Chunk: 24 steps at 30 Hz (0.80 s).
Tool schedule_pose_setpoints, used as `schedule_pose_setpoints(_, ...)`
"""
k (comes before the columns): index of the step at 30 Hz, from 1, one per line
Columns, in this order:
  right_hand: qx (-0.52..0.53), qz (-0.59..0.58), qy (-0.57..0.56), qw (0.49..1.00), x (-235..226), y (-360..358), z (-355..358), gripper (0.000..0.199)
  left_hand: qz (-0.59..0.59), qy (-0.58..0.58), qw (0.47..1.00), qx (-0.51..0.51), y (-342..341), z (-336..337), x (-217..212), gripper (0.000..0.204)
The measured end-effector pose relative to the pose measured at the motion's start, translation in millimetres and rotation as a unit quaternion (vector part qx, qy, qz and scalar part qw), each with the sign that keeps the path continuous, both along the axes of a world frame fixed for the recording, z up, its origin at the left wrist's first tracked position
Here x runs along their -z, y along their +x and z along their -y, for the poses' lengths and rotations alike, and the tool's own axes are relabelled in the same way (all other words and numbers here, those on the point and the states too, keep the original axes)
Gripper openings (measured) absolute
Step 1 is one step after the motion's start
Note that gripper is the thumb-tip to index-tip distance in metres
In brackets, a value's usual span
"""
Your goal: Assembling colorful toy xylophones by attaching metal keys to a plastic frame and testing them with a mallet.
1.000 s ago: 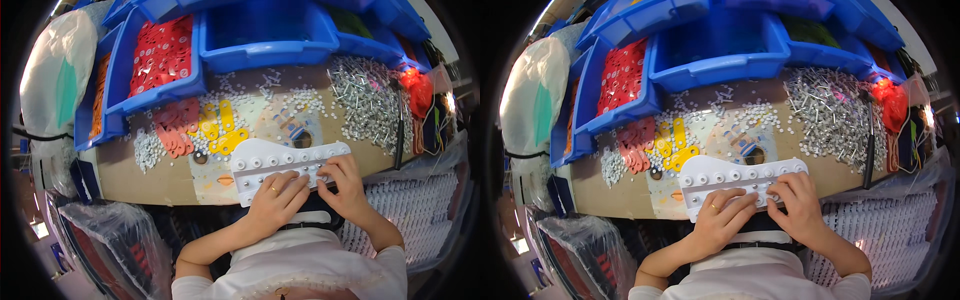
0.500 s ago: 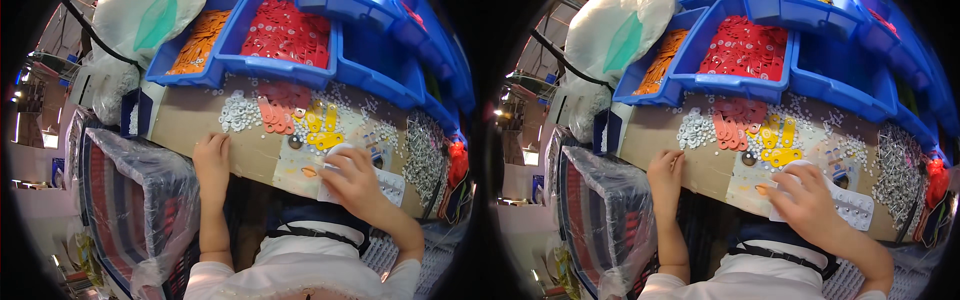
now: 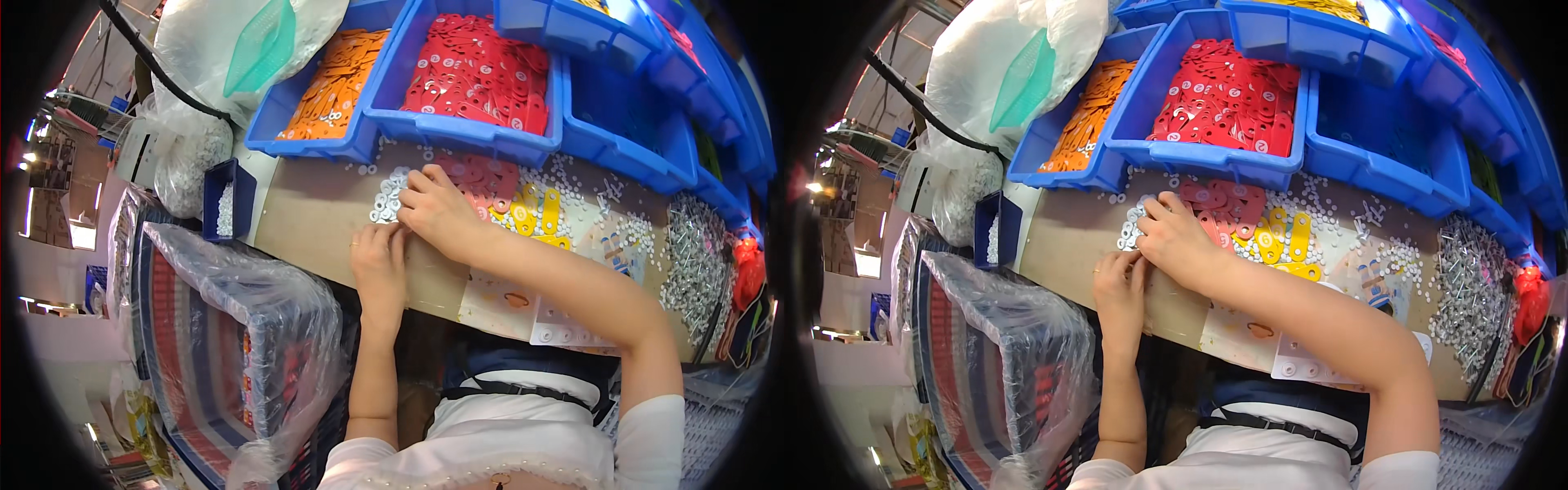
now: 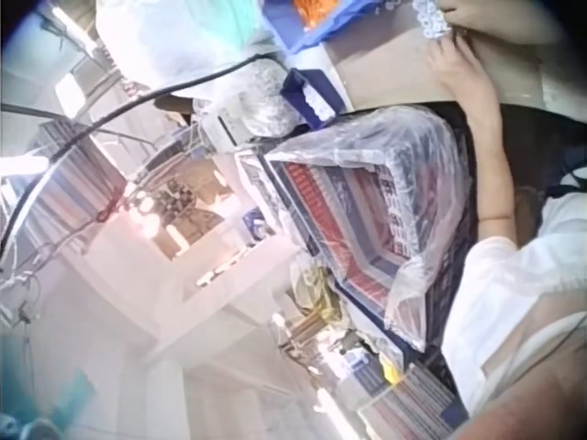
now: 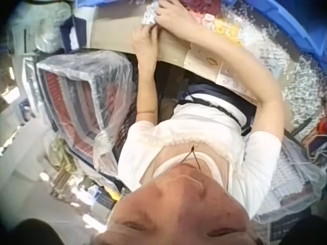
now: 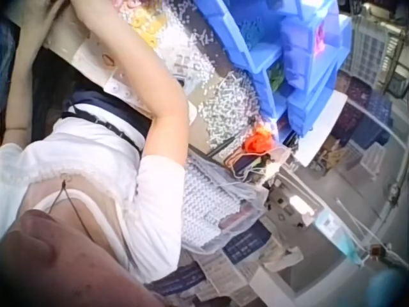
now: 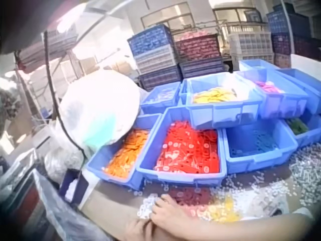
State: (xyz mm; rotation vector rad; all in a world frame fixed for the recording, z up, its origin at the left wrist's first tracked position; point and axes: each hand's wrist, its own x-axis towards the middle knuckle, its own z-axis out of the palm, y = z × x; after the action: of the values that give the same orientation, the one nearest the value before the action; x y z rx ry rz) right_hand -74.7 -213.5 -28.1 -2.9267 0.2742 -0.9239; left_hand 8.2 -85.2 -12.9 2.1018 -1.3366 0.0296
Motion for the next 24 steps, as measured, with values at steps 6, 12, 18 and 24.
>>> schedule_pose_setpoints(6, 0.003, 0.004, 0.034, 0.999, 4, 2, 3, 0.007, -0.009, 0.005, 1.0, 0.018, 2, 4, -8, 0.012)
schedule_pose_setpoints(12, 0.039, -0.006, 0.203, 0.978, -11, -28, 3, 0.006, -0.079, -0.024, 0.997, 0.006, -20, 17, -5, 0.012)
schedule_pose_setpoints(18, 0.069, 0.091, 0.45, 0.886, -71, -135, -15, 0.012, -0.446, -0.121, 0.874, 0.148, -80, 23, -34, 0.012)
schedule_pose_setpoints(24, 0.476, 0.142, 0.377, 0.782, -69, -311, -41, 0.016, 0.049, -0.05, 0.963, 0.258, -124, 55, -46, 0.009)
